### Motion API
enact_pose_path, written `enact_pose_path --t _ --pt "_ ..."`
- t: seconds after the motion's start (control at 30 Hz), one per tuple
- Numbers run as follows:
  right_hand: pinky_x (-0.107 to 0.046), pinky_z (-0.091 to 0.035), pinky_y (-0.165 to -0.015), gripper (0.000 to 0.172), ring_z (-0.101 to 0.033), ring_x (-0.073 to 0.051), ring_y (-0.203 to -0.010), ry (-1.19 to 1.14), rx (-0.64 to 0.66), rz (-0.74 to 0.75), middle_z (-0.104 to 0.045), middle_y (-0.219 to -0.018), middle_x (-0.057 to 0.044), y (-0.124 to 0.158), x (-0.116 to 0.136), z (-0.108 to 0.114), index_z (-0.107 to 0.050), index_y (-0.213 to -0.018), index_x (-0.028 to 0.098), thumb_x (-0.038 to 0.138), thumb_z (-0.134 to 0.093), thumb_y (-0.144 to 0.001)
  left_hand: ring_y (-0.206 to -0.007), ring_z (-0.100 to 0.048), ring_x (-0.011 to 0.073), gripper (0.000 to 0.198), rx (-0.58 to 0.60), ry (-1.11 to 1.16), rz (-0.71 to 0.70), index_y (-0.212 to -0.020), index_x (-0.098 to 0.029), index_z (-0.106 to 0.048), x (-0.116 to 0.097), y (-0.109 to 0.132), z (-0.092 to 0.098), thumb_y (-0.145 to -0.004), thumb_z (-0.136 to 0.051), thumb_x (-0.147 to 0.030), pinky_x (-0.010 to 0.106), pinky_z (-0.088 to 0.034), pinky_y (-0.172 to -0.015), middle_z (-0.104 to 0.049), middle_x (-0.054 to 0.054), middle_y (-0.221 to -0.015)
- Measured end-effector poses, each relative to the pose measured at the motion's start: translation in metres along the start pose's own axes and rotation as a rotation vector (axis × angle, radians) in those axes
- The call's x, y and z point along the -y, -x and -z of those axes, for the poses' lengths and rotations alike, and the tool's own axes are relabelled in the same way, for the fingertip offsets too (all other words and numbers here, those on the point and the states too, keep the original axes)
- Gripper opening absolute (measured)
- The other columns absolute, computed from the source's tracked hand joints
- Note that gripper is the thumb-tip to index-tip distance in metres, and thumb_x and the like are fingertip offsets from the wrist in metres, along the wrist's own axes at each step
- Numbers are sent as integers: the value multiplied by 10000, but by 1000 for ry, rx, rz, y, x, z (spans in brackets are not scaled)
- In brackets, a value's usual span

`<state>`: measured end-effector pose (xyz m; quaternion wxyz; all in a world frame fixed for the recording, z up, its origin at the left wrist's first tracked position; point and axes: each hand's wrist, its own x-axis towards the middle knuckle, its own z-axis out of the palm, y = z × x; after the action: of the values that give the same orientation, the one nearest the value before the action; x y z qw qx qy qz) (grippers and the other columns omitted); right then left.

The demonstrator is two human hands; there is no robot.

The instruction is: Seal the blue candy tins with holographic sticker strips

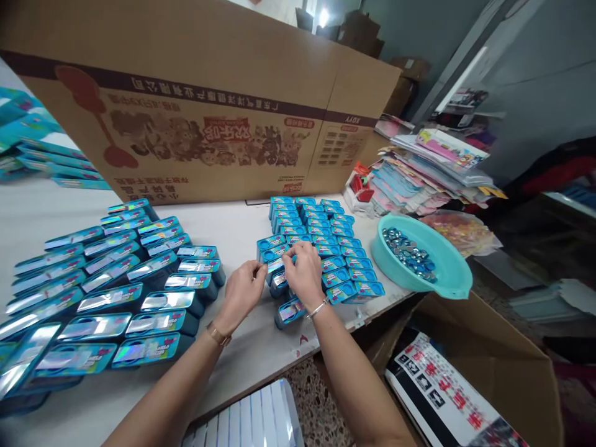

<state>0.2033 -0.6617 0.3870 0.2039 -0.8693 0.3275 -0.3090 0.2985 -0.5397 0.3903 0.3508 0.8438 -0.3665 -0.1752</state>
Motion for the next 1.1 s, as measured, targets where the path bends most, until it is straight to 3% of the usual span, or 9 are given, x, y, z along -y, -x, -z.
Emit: enact_pose_path --t 0.17,0.37,0.5,0.73,0.8,0.87,0.97,1.0,1.1 --pt "-391 -447 -864 125 -590 -251 -927 47 63 -53 -618 -926 -68 -1 -5 -9 -601 -727 226 234 -584 -850 -817 -654 222 271 -7 18 20 -841 -188 -650 8 -5 -12 -979 -444 -300 299 -362 -691 -713 79 -852" --pt "-367 -472 -828 28 -592 -239 -893 -36 52 -94 -593 -915 -59 -3 -12 -11 -601 -808 221 236 -584 -792 -801 -640 202 295 -81 244 30 -863 -178 -635 15 -5 -34 -975 -416 -340 282 -407 -681 -702 68 -847" --pt "-371 -487 -865 193 -595 -239 -935 -62 6 -96 -615 -978 -68 -4 -17 -15 -582 -959 208 200 -565 -767 -855 -654 220 309 -97 279 73 -906 -175 -626 17 -6 -42 -979 -400 -372 308 -451 -740 -698 84 -891" --pt "-369 -492 -901 281 -619 -236 -1031 -19 53 -94 -626 -1125 -128 -5 -20 -12 -595 -1116 173 188 -478 -860 -1045 -655 248 229 -93 324 63 -1028 -127 -626 31 3 -45 -922 -428 -169 399 -483 -939 -696 154 -1073" --pt "-360 -501 -881 328 -644 -234 -1024 -6 102 -108 -642 -1167 -140 -4 -22 -6 -570 -1211 160 258 -464 -917 -1196 -601 232 328 -116 384 26 -1227 -132 -560 34 16 -47 -969 -394 -248 394 -465 -1016 -636 165 -1262" --pt "-355 -506 -845 385 -673 -242 -986 22 162 -132 -682 -1137 -130 -1 -24 0 -537 -1291 165 322 -468 -946 -1381 -460 267 565 -93 449 -78 -1428 -149 -400 37 30 -54 -935 -510 -403 430 -394 -1120 -482 186 -1473" --pt "-360 -494 -800 415 -700 -278 -940 85 243 -173 -734 -1035 -132 5 -22 6 -550 -1302 177 391 -512 -947 -1512 -189 402 1268 6 456 -285 -1558 -134 -132 39 48 -73 -583 -856 -498 542 -234 -1218 -193 246 -1630" --pt "-365 -487 -792 396 -702 -294 -938 105 264 -186 -740 -1012 -147 7 -19 7 -580 -1261 169 403 -515 -948 -1515 -151 427 1387 22 438 -309 -1567 -122 -72 38 51 -80 -505 -897 -467 563 -208 -1223 -144 264 -1637" --pt "-373 -471 -787 304 -697 -329 -959 139 313 -215 -739 -988 -190 12 -11 9 -658 -1058 147 379 -488 -961 -1514 -170 421 1359 -17 435 -269 -1571 -121 5 34 55 -95 -560 -867 -373 556 -221 -1222 -148 279 -1631"
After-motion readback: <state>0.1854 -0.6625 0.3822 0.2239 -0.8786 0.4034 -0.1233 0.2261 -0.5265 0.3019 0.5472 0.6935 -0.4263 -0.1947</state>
